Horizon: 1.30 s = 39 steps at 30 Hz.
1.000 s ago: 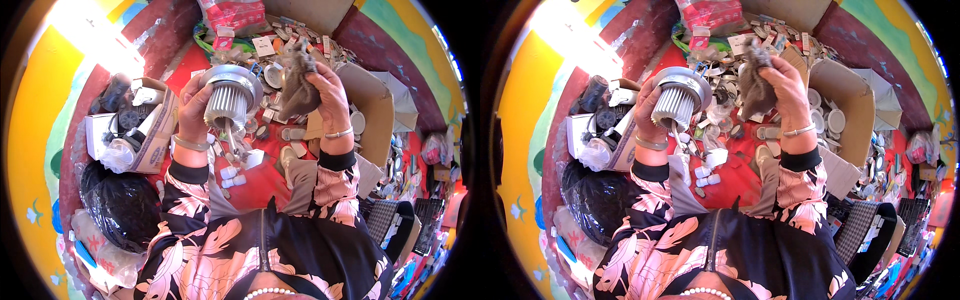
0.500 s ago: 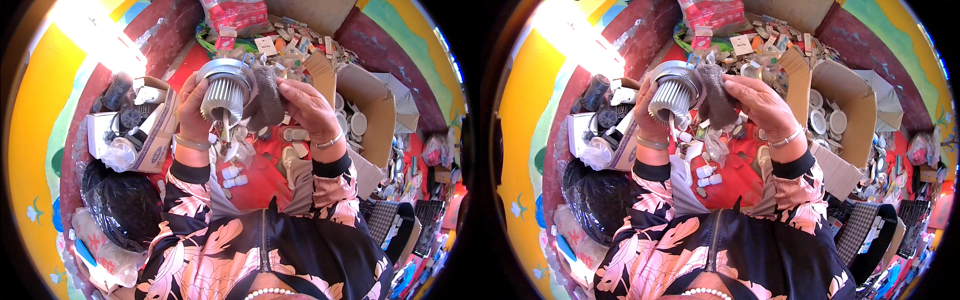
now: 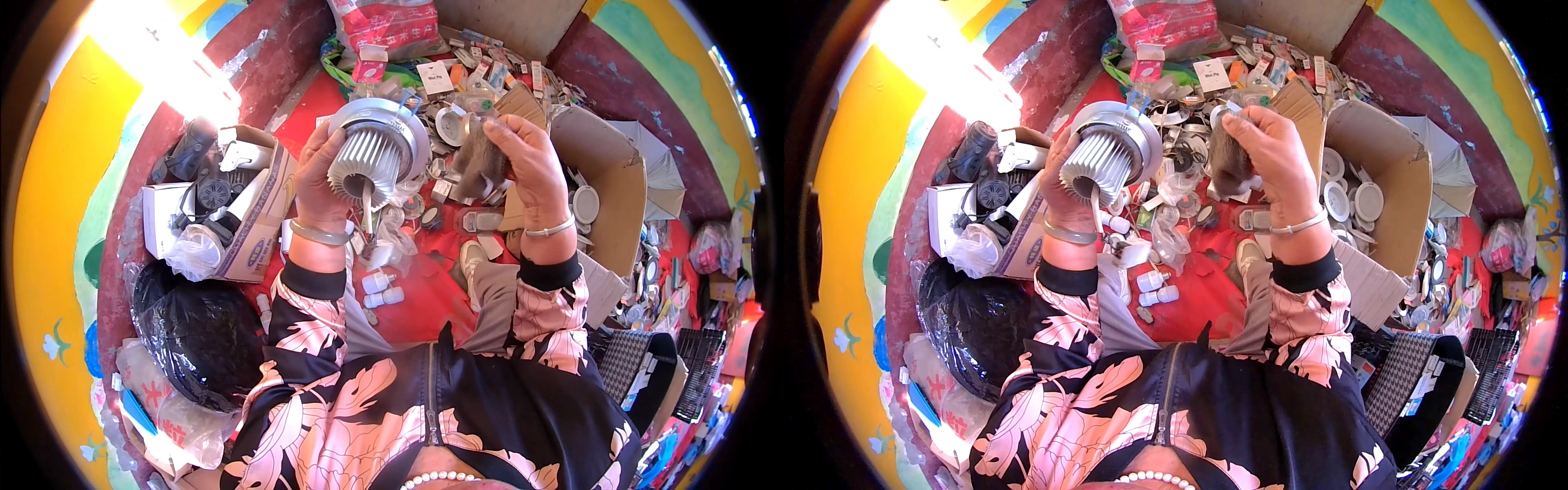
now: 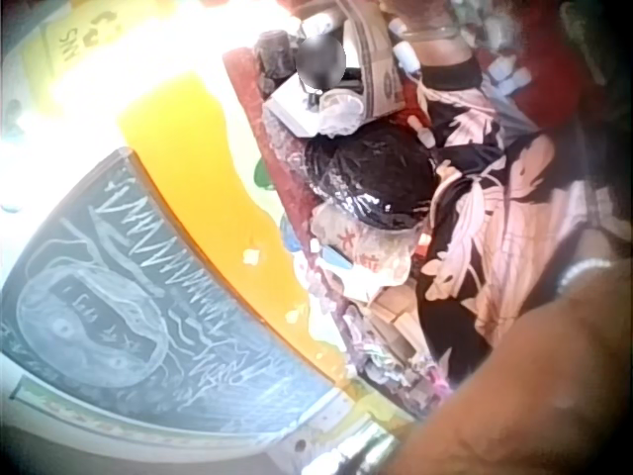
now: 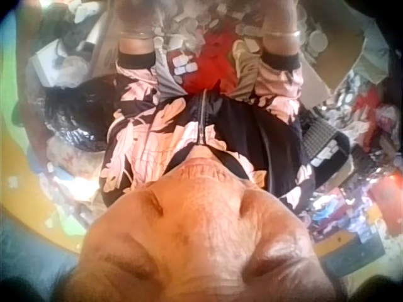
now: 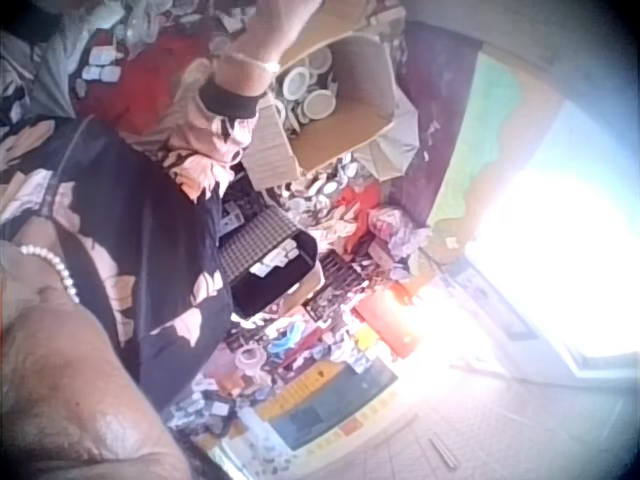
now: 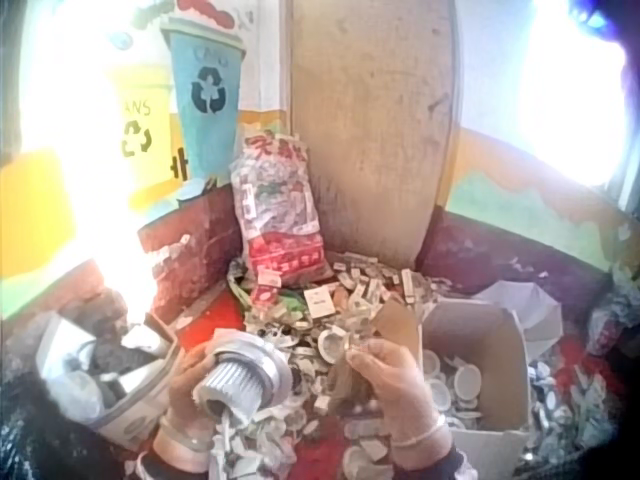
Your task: The person wipes various electronic components, including a heat sink and a circular light assembly, with a cloth while sitting on the floor surrounded by boxes and piles of discarded parts.
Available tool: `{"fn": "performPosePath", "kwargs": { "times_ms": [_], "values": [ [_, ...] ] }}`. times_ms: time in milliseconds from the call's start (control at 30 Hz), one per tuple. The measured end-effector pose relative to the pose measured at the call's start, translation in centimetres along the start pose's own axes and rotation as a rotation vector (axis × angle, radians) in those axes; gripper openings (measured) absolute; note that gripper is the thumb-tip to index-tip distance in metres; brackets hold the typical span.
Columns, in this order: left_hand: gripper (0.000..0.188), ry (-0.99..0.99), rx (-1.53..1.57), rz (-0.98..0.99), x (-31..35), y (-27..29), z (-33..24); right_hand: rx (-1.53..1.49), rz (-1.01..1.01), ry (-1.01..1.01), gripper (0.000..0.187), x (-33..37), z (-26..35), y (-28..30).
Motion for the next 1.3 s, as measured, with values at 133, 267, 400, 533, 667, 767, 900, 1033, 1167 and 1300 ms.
{"fn": "performPosePath", "kwargs": {
  "times_ms": [133, 267, 400, 533, 667, 767, 900, 1033, 1167, 1300],
  "values": [
    [0.039, 0.011, -0.123, -0.004, -0.1, -0.7, 0.0, -0.533, 0.169, -0.059, 0.015, 2.1, 2.7, -4.7],
    [0.039, 0.027, -0.119, -0.039, 0.0, 0.5, 1.1, -0.319, 0.139, 0.088, 0.024, 2.1, 1.8, -6.2],
    [0.035, 0.023, -0.086, -0.025, 0.3, 0.3, 1.0, -0.371, 0.185, 0.214, 0.026, 2.0, 2.6, -6.8],
    [0.034, 0.049, -0.104, 0.007, 0.4, 0.3, 1.6, -0.299, 0.225, 0.165, 0.02, 2.2, 1.9, -7.1],
    [0.034, 0.087, -0.154, 0.03, 0.4, 0.1, 2.0, -0.048, 0.13, 0.259, 0.016, 2.3, 2.3, -6.1],
    [0.034, 0.126, -0.19, 0.066, 0.5, -0.6, 2.2, -0.068, 0.056, 0.332, 0.016, 2.5, 2.8, -5.8],
    [0.037, 0.212, -0.197, 0.101, 0.8, -1.1, 2.3, -0.127, 0.185, 0.273, 0.02, 3.0, 3.2, -6.3],
    [0.036, 0.23, -0.171, 0.125, 1.0, -1.5, 2.1, -0.186, 0.233, 0.287, 0.021, 3.5, 4.2, -7.3],
    [0.035, 0.198, -0.132, 0.086, 0.8, -1.0, 2.8, 0.135, 0.15, 0.433, 0.021, 3.3, 4.5, -6.5],
    [0.033, 0.232, -0.139, 0.08, 0.7, -1.2, 2.0, 0.144, 0.157, 0.44, 0.023, 3.7, 4.6, -7.0]
  ]
}}
Point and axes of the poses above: each hand's wrist, its own x-axis away from the middle knuckle, its own y-axis out of the back of the hand, z = x × y, the point moved 9 cm from there along -x, towards the middle knuckle, and after that the axes turned 5 degrees about y, right-handed, at the moved point
